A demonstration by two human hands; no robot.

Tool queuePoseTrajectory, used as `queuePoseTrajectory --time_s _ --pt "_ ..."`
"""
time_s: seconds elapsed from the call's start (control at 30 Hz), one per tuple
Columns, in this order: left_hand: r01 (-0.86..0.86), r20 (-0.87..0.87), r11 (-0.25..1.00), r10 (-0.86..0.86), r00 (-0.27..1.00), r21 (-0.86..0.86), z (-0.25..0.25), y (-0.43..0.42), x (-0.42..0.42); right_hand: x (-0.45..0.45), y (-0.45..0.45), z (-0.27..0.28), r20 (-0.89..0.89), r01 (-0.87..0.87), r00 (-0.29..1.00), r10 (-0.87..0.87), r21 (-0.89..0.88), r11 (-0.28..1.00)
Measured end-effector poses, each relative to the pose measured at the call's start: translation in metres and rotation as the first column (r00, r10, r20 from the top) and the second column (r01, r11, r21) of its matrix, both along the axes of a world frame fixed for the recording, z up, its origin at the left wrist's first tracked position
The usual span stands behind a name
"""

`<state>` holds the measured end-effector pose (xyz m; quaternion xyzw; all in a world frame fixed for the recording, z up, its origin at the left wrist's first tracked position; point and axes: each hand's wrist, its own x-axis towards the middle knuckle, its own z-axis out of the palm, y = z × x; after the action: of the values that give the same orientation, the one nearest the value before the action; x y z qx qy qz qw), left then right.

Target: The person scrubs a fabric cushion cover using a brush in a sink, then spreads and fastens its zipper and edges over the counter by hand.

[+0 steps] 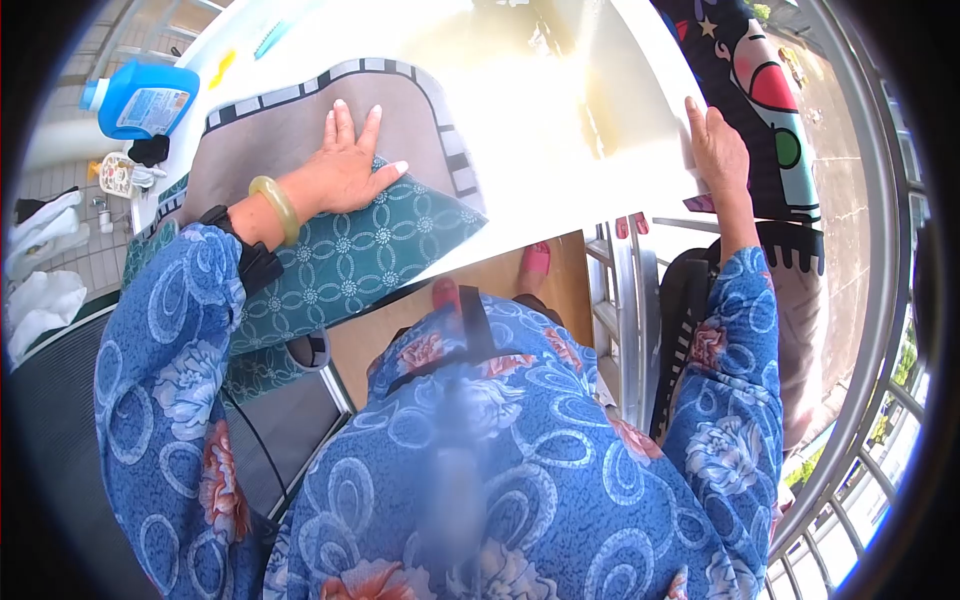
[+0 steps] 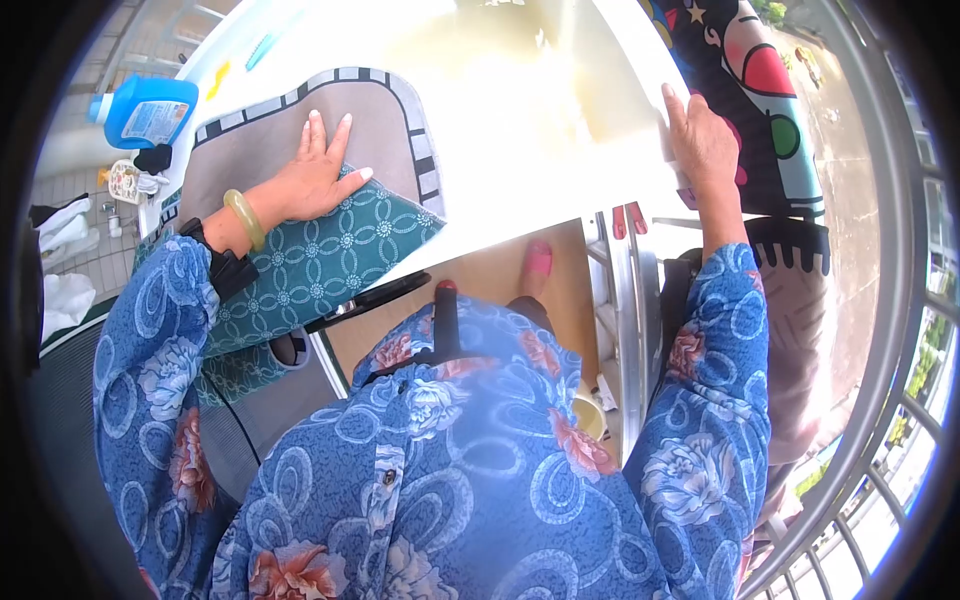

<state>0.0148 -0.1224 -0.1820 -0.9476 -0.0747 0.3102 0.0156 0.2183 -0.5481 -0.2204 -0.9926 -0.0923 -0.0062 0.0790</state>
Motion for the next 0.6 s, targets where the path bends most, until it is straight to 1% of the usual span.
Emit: queuePoseTrajectory --time_s 0.03,0.13,0.23,0.27,0.33,0.47,0.5,0.6 --pt "-0.012 -0.036 1.000 0.011 0.999 -0.009 0.001 -0.002 -0.003 -0.007 0.005 0.000 -0.009 -0.007 1.000 0.007 0.008 1.000" --pt "-0.029 -0.061 1.000 0.029 0.998 -0.005 0.013 -0.004 -0.004 -0.011 0.011 0.006 -0.056 0.031 0.998 -0.031 -0.007 1.000" --pt "-0.023 -0.059 1.000 0.021 0.998 -0.017 0.015 -0.004 -0.006 -0.013 0.011 0.006 -0.073 0.030 0.997 -0.023 0.096 0.995" --pt "-0.015 -0.037 1.000 0.014 0.999 -0.023 0.012 0.010 -0.013 -0.023 0.022 0.010 0.006 0.000 1.000 -0.001 0.140 0.990" --pt "-0.017 -0.042 1.000 0.017 0.999 -0.007 0.011 0.006 -0.011 -0.021 0.019 -0.001 0.119 -0.076 0.992 0.048 0.247 0.966" --pt "-0.016 0.007 1.000 0.016 1.000 -0.022 0.011 0.008 -0.013 -0.015 0.022 0.011 -0.089 -0.018 0.995 0.037 0.209 0.978" --pt "-0.001 0.033 0.999 0.003 0.999 -0.043 0.009 0.022 -0.020 -0.025 0.034 0.023 -0.085 -0.012 0.996 0.029 0.195 0.981" --pt "0.019 0.069 0.999 -0.017 0.997 -0.036 0.007 0.018 -0.017 -0.019 0.028 0.021 -0.104 -0.016 0.994 0.041 0.228 0.974"
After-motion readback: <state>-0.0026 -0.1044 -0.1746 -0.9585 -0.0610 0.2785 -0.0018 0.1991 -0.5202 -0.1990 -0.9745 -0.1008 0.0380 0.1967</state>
